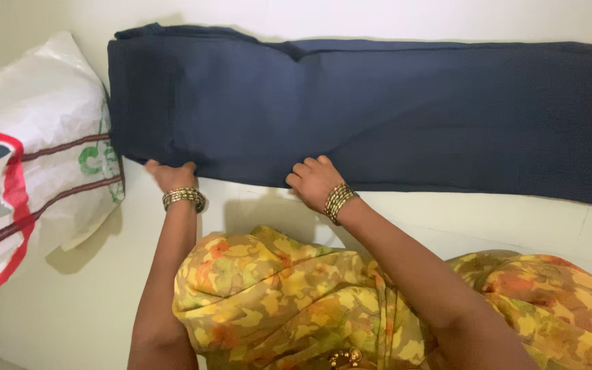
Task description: The person folds a pair of dark trousers on the floor by smoothing the fabric and folding the legs over, then places the folded trousers into a white and red bag already containing other garments.
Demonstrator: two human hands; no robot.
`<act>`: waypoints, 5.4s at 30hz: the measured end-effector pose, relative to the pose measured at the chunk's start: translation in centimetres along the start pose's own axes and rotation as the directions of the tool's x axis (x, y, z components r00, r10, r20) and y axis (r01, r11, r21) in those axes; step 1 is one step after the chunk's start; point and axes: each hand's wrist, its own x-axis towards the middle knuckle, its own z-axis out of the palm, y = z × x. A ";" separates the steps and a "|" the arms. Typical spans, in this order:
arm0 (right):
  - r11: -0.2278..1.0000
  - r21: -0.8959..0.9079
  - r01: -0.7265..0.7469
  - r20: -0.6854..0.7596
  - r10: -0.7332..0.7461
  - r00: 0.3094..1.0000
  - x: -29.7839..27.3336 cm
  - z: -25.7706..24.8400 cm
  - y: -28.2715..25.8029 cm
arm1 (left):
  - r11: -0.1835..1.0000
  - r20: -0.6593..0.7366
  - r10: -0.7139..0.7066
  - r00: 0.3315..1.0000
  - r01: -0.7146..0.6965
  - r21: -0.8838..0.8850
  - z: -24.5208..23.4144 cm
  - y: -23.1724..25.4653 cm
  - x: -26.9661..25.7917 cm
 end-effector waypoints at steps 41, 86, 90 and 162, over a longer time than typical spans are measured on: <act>0.602 -0.166 -0.781 -0.206 0.753 0.625 -2.3 -8.5 16.9 | 0.203 0.608 0.632 0.480 -0.861 0.467 17.3 20.9 -6.8; 0.683 -0.169 -0.710 -0.186 0.686 0.704 -10.0 -6.4 11.0 | 0.276 0.698 0.506 0.507 -0.862 0.426 16.4 13.2 -27.8; 0.607 -0.223 -0.763 -0.149 0.752 0.642 -14.6 -7.5 12.7 | 0.333 0.635 0.357 0.684 -0.729 0.598 13.7 12.7 -26.1; 0.358 -0.155 -0.921 -0.220 0.896 0.385 -19.7 -17.0 34.4 | 0.151 0.723 0.557 0.409 -0.906 0.396 26.6 22.2 -20.1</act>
